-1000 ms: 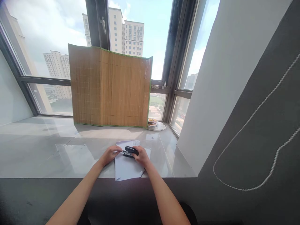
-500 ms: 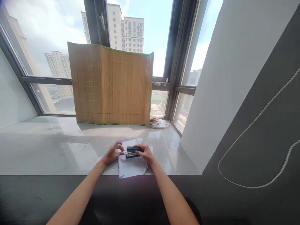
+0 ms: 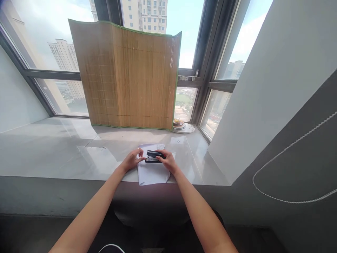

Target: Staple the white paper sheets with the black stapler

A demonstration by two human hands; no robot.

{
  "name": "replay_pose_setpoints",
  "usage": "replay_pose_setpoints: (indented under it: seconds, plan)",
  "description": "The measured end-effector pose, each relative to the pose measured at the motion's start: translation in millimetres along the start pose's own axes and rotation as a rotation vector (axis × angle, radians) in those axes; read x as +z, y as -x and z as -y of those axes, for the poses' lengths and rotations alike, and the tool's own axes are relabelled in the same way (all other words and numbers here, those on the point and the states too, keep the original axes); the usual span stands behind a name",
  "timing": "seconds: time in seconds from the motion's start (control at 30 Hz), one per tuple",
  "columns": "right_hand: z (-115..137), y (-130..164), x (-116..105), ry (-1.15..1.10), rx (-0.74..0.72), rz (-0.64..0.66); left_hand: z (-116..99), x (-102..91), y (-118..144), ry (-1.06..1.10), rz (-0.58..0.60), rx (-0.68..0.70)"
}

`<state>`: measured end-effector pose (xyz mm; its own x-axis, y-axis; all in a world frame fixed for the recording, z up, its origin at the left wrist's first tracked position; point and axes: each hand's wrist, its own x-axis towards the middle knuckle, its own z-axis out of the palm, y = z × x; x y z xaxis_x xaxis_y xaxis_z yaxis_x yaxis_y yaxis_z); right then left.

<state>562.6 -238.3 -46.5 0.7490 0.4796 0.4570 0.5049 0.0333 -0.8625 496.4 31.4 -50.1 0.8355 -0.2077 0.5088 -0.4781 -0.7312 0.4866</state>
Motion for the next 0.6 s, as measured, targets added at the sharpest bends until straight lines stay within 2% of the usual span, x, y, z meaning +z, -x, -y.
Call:
replay_pose_setpoints:
  seconds: [0.07, 0.13, 0.27, 0.33, 0.43, 0.6]
  plan:
    - [0.2, 3.0, -15.5, -0.053, 0.045, -0.103, -2.5, -2.3, -1.3, -0.031, 0.010, 0.022]
    - [-1.8, 10.0, -41.6, -0.053, 0.089, -0.153, -4.1, -3.7, -2.1, -0.054, 0.026, 0.025]
    - [-6.9, 34.1, -106.0, 0.110, 0.130, -0.194, -4.8, -3.1, -2.6, -0.086, 0.062, 0.022]
    - [-7.3, 45.7, -128.5, 0.179, 0.147, -0.156, -5.1, -2.1, -2.6, -0.089, 0.080, 0.027]
    - [-6.1, 54.8, -138.3, 0.242, 0.149, -0.047, -6.7, -2.0, -2.8, -0.082, 0.113, 0.027]
    - [-6.3, 50.8, -121.8, 0.268, 0.122, 0.035, -11.1, -5.6, -3.4, -0.099, 0.218, 0.028]
